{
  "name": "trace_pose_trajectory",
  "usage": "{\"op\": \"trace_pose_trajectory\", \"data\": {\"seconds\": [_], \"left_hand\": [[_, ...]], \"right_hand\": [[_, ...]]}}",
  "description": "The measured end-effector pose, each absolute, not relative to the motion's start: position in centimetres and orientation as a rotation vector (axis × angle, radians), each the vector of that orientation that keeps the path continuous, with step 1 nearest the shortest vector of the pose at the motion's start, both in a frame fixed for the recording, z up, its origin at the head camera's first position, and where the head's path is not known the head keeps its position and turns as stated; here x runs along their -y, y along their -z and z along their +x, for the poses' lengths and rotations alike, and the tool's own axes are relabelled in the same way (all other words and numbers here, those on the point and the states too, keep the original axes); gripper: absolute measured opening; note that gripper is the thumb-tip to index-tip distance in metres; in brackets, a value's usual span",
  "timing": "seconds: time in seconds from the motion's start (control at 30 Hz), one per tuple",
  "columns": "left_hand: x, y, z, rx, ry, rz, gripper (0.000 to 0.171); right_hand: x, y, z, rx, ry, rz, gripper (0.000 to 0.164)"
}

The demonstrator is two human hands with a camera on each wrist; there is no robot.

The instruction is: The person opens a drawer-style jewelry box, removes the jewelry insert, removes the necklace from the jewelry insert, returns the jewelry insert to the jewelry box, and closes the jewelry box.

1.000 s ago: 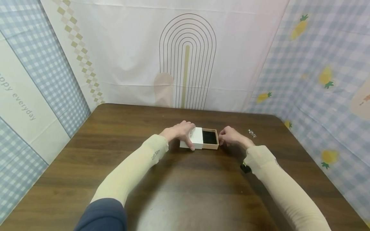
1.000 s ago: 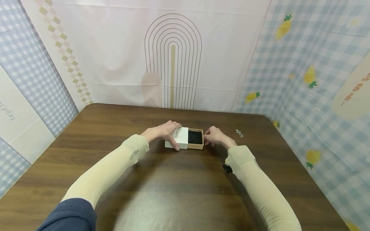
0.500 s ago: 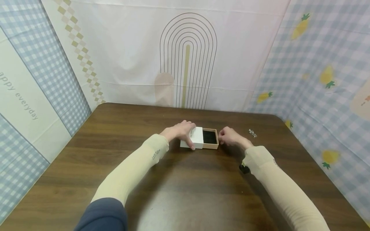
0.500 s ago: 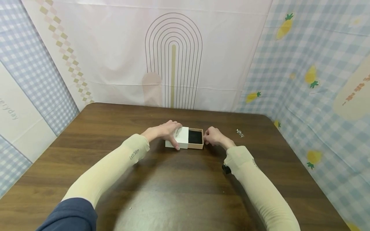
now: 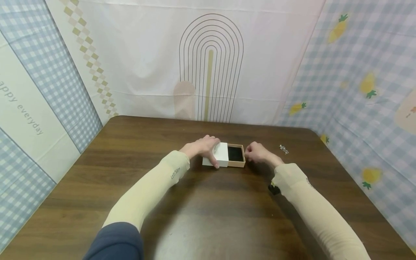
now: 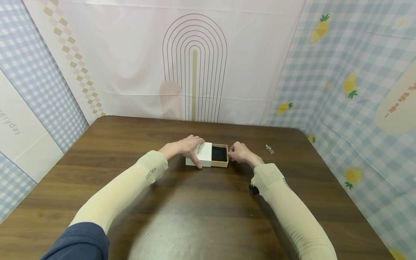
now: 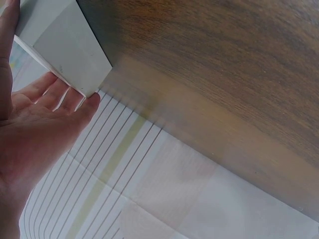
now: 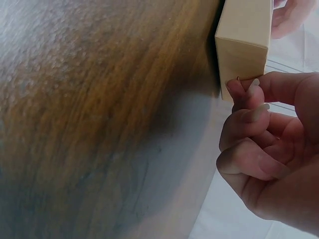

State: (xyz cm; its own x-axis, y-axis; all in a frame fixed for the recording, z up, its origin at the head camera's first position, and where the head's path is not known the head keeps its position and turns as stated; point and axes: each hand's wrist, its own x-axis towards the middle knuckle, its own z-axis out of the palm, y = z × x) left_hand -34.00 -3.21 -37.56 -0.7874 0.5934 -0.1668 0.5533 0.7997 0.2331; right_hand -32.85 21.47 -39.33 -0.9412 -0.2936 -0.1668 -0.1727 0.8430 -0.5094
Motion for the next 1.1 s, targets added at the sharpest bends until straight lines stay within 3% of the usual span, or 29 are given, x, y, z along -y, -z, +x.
{"op": "trace_pose_trajectory", "data": {"seconds": [1.1], "left_hand": [[3.30,37.68,-34.25,-2.740,-0.290,0.884,0.091]], "right_hand": [[-21.17,39.41,-33.15,-2.781,0.746,-0.343,0.019]]}}
